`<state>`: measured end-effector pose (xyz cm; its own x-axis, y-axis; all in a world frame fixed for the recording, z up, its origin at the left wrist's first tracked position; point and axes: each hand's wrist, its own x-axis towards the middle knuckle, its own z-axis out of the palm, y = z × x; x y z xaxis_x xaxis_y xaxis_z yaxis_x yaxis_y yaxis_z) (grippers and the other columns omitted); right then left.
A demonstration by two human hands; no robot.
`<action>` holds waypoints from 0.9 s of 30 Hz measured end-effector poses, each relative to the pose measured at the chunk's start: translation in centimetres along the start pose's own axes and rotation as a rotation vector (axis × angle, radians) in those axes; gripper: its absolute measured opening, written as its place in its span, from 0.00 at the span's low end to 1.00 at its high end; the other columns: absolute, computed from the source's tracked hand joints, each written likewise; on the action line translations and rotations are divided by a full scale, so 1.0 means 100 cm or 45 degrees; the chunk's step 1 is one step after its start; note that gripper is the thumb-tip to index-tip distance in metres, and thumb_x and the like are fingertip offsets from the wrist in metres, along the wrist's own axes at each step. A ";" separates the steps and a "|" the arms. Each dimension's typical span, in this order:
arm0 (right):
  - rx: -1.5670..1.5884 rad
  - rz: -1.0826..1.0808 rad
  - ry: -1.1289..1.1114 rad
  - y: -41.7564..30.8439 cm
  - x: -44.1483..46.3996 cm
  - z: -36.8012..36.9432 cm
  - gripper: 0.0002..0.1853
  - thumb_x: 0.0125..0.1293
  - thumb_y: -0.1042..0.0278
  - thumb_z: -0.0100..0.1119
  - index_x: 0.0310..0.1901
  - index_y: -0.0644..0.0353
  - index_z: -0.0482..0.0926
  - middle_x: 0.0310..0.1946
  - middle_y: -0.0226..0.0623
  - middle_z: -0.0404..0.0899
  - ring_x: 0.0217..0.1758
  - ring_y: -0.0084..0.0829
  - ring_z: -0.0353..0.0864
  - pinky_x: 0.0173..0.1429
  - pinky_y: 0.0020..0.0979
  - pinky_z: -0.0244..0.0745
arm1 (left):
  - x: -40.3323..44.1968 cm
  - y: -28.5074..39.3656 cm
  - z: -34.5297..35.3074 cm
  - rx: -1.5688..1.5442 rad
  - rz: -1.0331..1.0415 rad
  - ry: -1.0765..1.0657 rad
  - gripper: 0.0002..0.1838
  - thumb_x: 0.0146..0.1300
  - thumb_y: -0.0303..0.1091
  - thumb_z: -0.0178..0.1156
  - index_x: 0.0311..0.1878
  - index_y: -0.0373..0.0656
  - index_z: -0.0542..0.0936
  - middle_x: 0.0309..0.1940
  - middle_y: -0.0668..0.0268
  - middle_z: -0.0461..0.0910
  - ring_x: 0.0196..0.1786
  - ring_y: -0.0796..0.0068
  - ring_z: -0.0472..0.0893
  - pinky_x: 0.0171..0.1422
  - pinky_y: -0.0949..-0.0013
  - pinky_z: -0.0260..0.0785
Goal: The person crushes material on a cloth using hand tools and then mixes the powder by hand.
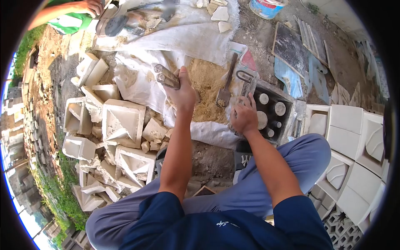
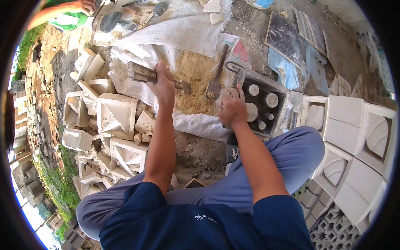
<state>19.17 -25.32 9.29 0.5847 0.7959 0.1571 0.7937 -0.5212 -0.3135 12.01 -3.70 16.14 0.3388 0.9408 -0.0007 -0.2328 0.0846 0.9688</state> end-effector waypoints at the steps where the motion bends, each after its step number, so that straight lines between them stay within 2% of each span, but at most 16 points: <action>1: 0.007 -0.017 -0.003 -0.001 -0.004 0.000 0.12 0.62 0.65 0.56 0.34 0.64 0.86 0.42 0.41 0.88 0.63 0.38 0.77 0.83 0.50 0.50 | -0.003 0.009 -0.004 -0.087 -0.006 -0.016 0.19 0.75 0.30 0.54 0.24 0.48 0.65 0.15 0.77 0.57 0.17 0.85 0.54 0.22 0.73 0.46; 2: 0.009 -0.013 -0.020 0.000 -0.006 0.000 0.12 0.62 0.65 0.56 0.34 0.64 0.86 0.42 0.41 0.88 0.63 0.38 0.77 0.83 0.50 0.50 | -0.005 0.018 -0.009 -0.172 -0.014 -0.029 0.17 0.76 0.34 0.56 0.27 0.44 0.70 0.16 0.78 0.60 0.19 0.86 0.56 0.23 0.74 0.48; 6: 0.030 -0.027 0.000 -0.002 -0.006 0.000 0.12 0.61 0.65 0.56 0.32 0.64 0.86 0.41 0.40 0.88 0.63 0.37 0.77 0.83 0.51 0.50 | -0.008 0.050 -0.012 -0.459 0.035 -0.041 0.18 0.77 0.33 0.55 0.27 0.44 0.68 0.16 0.79 0.60 0.19 0.89 0.55 0.24 0.76 0.47; 8: 0.025 -0.034 0.008 -0.002 -0.003 -0.001 0.12 0.61 0.65 0.56 0.32 0.64 0.86 0.41 0.40 0.88 0.63 0.38 0.77 0.83 0.51 0.50 | -0.005 0.010 -0.019 -0.407 0.116 -0.120 0.17 0.76 0.33 0.56 0.27 0.45 0.69 0.17 0.79 0.60 0.19 0.87 0.56 0.24 0.75 0.49; 9: 0.035 -0.014 -0.002 -0.003 -0.004 -0.001 0.13 0.61 0.65 0.56 0.31 0.64 0.86 0.40 0.41 0.88 0.63 0.38 0.77 0.83 0.51 0.50 | -0.005 -0.018 -0.018 -0.227 0.067 -0.061 0.18 0.76 0.33 0.56 0.26 0.45 0.68 0.16 0.78 0.60 0.19 0.86 0.56 0.25 0.74 0.50; 11: 0.029 0.004 0.004 0.000 -0.001 0.002 0.13 0.61 0.65 0.56 0.31 0.65 0.86 0.40 0.41 0.88 0.63 0.38 0.77 0.83 0.52 0.50 | 0.002 -0.025 -0.009 0.025 0.044 0.015 0.21 0.76 0.32 0.56 0.23 0.45 0.65 0.15 0.76 0.59 0.19 0.83 0.58 0.25 0.72 0.53; 14: 0.022 -0.031 0.029 0.005 -0.006 0.006 0.13 0.61 0.65 0.55 0.31 0.65 0.86 0.40 0.41 0.88 0.63 0.38 0.77 0.83 0.51 0.50 | -0.009 0.031 -0.003 -0.247 0.038 -0.006 0.22 0.77 0.32 0.55 0.22 0.46 0.65 0.15 0.76 0.59 0.18 0.84 0.57 0.24 0.72 0.51; 15: 0.025 -0.045 0.040 0.005 -0.006 0.006 0.12 0.62 0.66 0.56 0.31 0.64 0.86 0.38 0.41 0.87 0.62 0.38 0.78 0.83 0.51 0.50 | -0.010 0.046 -0.006 -0.392 0.089 -0.131 0.22 0.77 0.33 0.55 0.22 0.47 0.66 0.15 0.76 0.59 0.17 0.84 0.56 0.23 0.72 0.49; 18: 0.035 -0.049 0.044 0.000 -0.006 0.003 0.11 0.62 0.66 0.56 0.31 0.63 0.85 0.36 0.40 0.87 0.62 0.39 0.77 0.83 0.51 0.50 | -0.011 0.050 0.004 -0.560 0.099 -0.207 0.22 0.77 0.33 0.55 0.22 0.48 0.66 0.15 0.77 0.59 0.17 0.85 0.55 0.23 0.72 0.47; 21: 0.062 -0.049 0.078 0.001 -0.007 0.005 0.11 0.62 0.66 0.56 0.30 0.63 0.85 0.36 0.40 0.87 0.62 0.39 0.77 0.83 0.51 0.50 | -0.020 -0.002 0.021 -0.286 -0.003 -0.106 0.21 0.77 0.34 0.55 0.23 0.46 0.66 0.15 0.76 0.60 0.18 0.86 0.57 0.23 0.72 0.48; 24: 0.050 -0.035 0.052 0.004 -0.005 0.005 0.12 0.63 0.66 0.56 0.30 0.63 0.85 0.36 0.41 0.87 0.62 0.38 0.77 0.83 0.51 0.50 | -0.016 -0.001 0.027 -0.129 -0.029 -0.064 0.20 0.78 0.35 0.55 0.24 0.45 0.68 0.17 0.77 0.60 0.20 0.86 0.57 0.23 0.73 0.48; 26: 0.011 -0.021 0.014 0.002 -0.006 0.003 0.13 0.64 0.64 0.55 0.34 0.63 0.87 0.46 0.39 0.88 0.64 0.37 0.77 0.83 0.50 0.50 | -0.020 0.029 0.021 -0.245 0.016 -0.125 0.20 0.77 0.33 0.55 0.24 0.45 0.68 0.17 0.77 0.60 0.20 0.86 0.56 0.24 0.73 0.47; 27: 0.004 -0.043 0.026 0.000 -0.006 -0.001 0.13 0.64 0.65 0.55 0.33 0.64 0.87 0.45 0.40 0.88 0.64 0.38 0.77 0.83 0.51 0.51 | -0.017 0.036 0.017 -0.366 0.099 -0.164 0.21 0.78 0.33 0.53 0.24 0.45 0.67 0.16 0.77 0.60 0.19 0.86 0.56 0.23 0.73 0.45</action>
<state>18.90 -25.81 9.26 0.5609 0.8065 0.1869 0.8126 -0.4931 -0.3108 12.19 -5.54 20.05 0.4184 0.9003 0.1200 -0.5042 0.1203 0.8552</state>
